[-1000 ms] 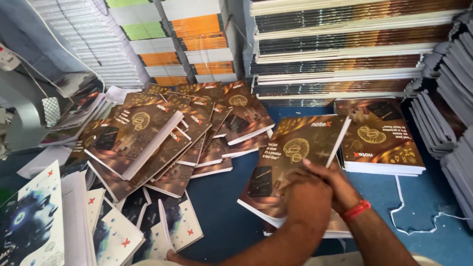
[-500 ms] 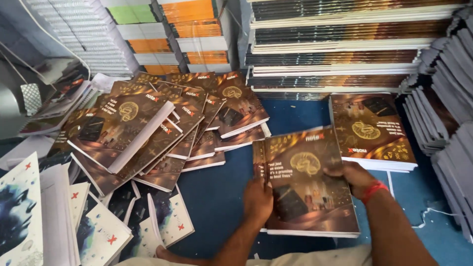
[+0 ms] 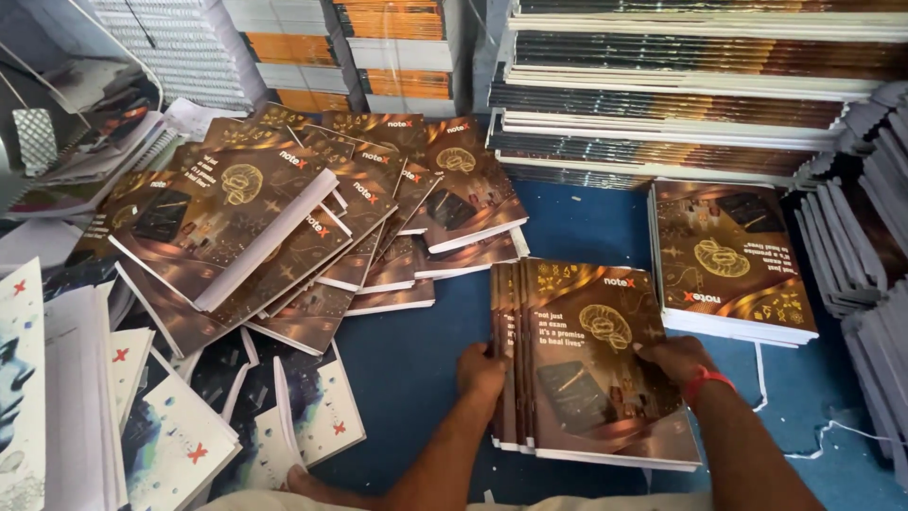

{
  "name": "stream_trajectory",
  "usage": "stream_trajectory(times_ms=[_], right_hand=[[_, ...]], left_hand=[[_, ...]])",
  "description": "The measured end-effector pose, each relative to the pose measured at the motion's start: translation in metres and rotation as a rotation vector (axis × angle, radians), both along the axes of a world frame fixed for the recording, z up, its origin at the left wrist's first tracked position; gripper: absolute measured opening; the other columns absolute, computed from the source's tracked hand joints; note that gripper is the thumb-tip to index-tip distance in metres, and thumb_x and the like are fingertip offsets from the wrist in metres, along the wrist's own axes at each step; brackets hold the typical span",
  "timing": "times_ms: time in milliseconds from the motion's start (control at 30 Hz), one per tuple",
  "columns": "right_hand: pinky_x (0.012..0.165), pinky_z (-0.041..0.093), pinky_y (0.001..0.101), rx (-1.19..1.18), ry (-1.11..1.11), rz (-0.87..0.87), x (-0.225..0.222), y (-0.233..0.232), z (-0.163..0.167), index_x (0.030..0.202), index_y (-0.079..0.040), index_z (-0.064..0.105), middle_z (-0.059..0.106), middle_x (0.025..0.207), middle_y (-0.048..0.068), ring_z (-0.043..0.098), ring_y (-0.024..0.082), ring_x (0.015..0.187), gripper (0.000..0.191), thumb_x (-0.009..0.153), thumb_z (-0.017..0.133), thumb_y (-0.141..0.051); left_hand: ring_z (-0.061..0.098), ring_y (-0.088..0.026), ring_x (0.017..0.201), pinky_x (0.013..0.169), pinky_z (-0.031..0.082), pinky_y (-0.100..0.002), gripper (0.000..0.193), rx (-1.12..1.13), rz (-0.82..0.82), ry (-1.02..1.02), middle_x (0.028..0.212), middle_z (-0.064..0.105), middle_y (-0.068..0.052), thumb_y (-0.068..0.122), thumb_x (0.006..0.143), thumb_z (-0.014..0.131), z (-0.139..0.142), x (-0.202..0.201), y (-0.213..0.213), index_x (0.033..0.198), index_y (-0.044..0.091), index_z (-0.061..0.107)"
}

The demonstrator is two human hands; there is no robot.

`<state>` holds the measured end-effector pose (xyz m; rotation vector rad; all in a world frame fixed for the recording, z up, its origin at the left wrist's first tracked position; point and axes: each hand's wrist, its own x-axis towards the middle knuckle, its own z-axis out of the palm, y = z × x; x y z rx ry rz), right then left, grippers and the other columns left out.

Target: The person sits on the floor and gathers scattered notebooks from a pile. They align the notebooks and stack them into neat piles, occasionally flipping through the pages to check alignment before placing them down.

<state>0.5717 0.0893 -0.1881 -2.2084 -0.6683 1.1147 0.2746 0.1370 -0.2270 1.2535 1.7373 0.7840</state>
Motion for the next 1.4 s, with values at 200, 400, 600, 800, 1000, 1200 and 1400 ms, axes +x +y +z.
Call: stream_trajectory(times_ms=[200,400,600,800,1000,1200,1400], right_hand=[[0.076,0.060,0.0430,0.025,0.111,-0.029,-0.003,-0.002,-0.002,0.116,0.006,0.075,0.079,0.101,0.021,0.074,0.032,0.086,0.040,0.086,0.081,-0.020],[0.081,0.062,0.0410,0.035,0.192,0.035,-0.016,-0.002,0.003,0.117,0.007,0.074,0.079,0.105,0.019,0.076,0.029,0.090,0.041,0.084,0.082,-0.017],[0.088,0.060,0.0409,0.047,0.221,0.105,-0.031,-0.004,0.012,0.116,0.007,0.074,0.079,0.107,0.020,0.075,0.030,0.097,0.043,0.082,0.084,-0.018],[0.090,0.059,0.0470,-0.084,0.243,0.287,-0.050,0.000,0.021,0.122,0.000,0.068,0.075,0.116,0.018,0.071,0.032,0.108,0.055,0.080,0.083,-0.031],[0.104,0.050,0.0410,0.498,-0.439,0.405,-0.081,0.005,0.060,0.159,-0.007,0.022,0.049,0.148,0.018,0.058,0.034,0.128,0.124,0.060,0.095,-0.026],[0.111,0.041,0.0488,0.975,-0.949,0.554,-0.103,-0.016,0.134,0.147,-0.008,0.039,0.044,0.151,0.025,0.043,0.044,0.139,0.115,0.047,0.095,-0.012],[0.112,0.045,0.0464,0.943,-0.822,0.884,-0.129,-0.035,0.166,0.139,-0.012,0.052,0.054,0.146,0.014,0.050,0.033,0.136,0.091,0.059,0.093,-0.014]], left_hand=[[0.068,-0.027,0.087,0.076,0.054,-0.042,0.054,-0.231,-0.007,-0.390,0.095,0.072,-0.017,0.041,0.082,0.080,0.010,0.004,-0.001,0.107,-0.005,0.068],[0.074,-0.028,0.090,0.083,0.058,-0.041,0.068,-0.214,-0.131,-0.423,0.098,0.074,-0.014,0.049,0.068,0.089,0.050,0.007,-0.018,0.111,0.001,0.068],[0.078,-0.025,0.085,0.083,0.063,-0.041,0.060,-0.169,-0.147,-0.391,0.098,0.079,-0.014,0.033,0.063,0.088,0.085,0.004,-0.024,0.112,0.004,0.069],[0.077,-0.031,0.092,0.088,0.061,-0.041,0.060,-0.020,-0.312,0.174,0.101,0.077,-0.016,0.031,0.066,0.087,0.162,-0.010,-0.021,0.114,0.005,0.064],[0.072,-0.039,0.099,0.091,0.056,-0.048,0.054,0.113,-0.560,0.573,0.104,0.074,-0.021,0.036,0.076,0.077,0.235,-0.019,-0.028,0.120,0.009,0.062],[0.072,-0.039,0.094,0.084,0.057,-0.050,0.055,0.256,-0.847,0.790,0.099,0.073,-0.019,0.039,0.075,0.079,0.252,-0.036,-0.033,0.119,0.013,0.061],[0.072,-0.038,0.090,0.082,0.057,-0.048,0.055,0.339,-1.001,0.791,0.093,0.074,-0.017,0.032,0.066,0.080,0.248,-0.074,-0.025,0.115,0.014,0.062]])
